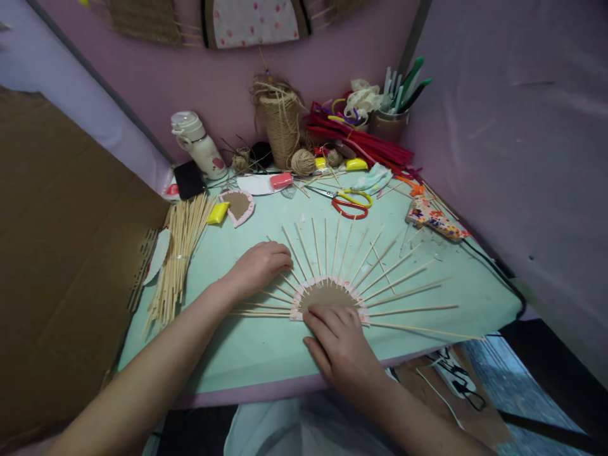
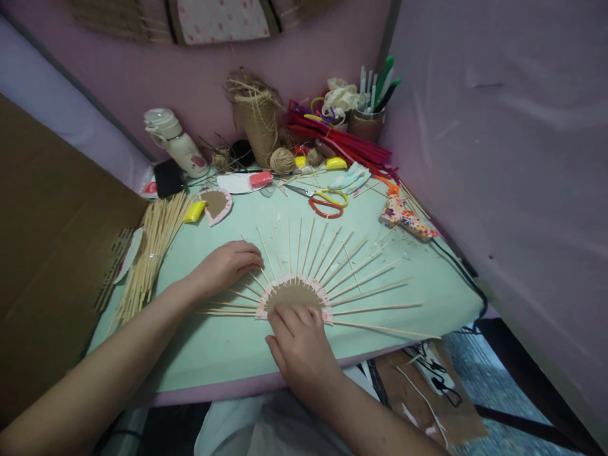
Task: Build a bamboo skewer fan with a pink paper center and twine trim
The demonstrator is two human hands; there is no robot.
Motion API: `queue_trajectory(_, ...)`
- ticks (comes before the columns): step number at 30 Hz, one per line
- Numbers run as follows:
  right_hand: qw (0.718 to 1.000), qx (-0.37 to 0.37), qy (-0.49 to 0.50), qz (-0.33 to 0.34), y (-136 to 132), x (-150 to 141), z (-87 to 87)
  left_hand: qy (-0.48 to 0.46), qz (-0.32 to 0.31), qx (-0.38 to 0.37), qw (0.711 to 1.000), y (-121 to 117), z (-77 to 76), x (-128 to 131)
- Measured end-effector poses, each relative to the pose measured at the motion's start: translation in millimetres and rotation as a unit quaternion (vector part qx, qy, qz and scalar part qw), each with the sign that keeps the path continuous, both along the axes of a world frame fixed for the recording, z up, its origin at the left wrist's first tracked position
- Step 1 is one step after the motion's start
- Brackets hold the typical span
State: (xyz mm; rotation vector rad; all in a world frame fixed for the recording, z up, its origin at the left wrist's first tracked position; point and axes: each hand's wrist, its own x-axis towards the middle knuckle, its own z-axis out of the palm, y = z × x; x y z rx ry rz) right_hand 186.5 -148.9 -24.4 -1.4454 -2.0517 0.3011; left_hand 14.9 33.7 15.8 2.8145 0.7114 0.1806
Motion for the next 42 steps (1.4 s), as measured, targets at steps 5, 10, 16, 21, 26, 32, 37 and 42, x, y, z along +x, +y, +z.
queue_trajectory(5, 1.000, 0.022, 0.015, -0.010, -3.9, -0.8, 3.3, -0.101, 0.106, 0.027, 0.989, -33.0, 17.3, -13.9)
queue_trajectory(10, 0.993, 0.071, 0.089, -0.012, -17.8, 7.2, 8.9, -0.207, 0.232, -0.037, 0.950, -105.6, 27.3, -26.8)
queue_trajectory(16, 0.986, 0.060, 0.156, 0.009, -37.0, 19.7, 7.6, -0.307, 0.346, -0.374, 0.804, -192.4, -11.9, -10.4)
queue_trajectory(21, 0.983, 0.067, 0.172, -0.005, -44.0, 22.0, 4.7, -0.423, 0.442, -0.603, 0.512, -212.8, -19.7, 10.6)
queue_trajectory(26, 0.987, 0.094, 0.127, -0.022, -41.3, 31.5, 5.0, -0.547, 0.427, -0.645, 0.321, -205.2, -1.4, 18.5)
queue_trajectory(32, 0.993, 0.102, 0.035, -0.040, -27.0, 38.3, -6.1, -0.598, 0.414, -0.644, 0.236, -193.9, 9.1, 30.4)
queue_trajectory(37, 0.993, 0.091, -0.065, -0.035, -17.0, 40.0, -18.9, -0.605, 0.396, -0.650, 0.235, -182.4, 5.1, 38.1)
queue_trajectory(42, 0.991, 0.125, -0.041, -0.035, -16.7, 43.6, -23.7, -0.596, 0.375, -0.636, 0.316, -169.3, 3.3, 46.0)
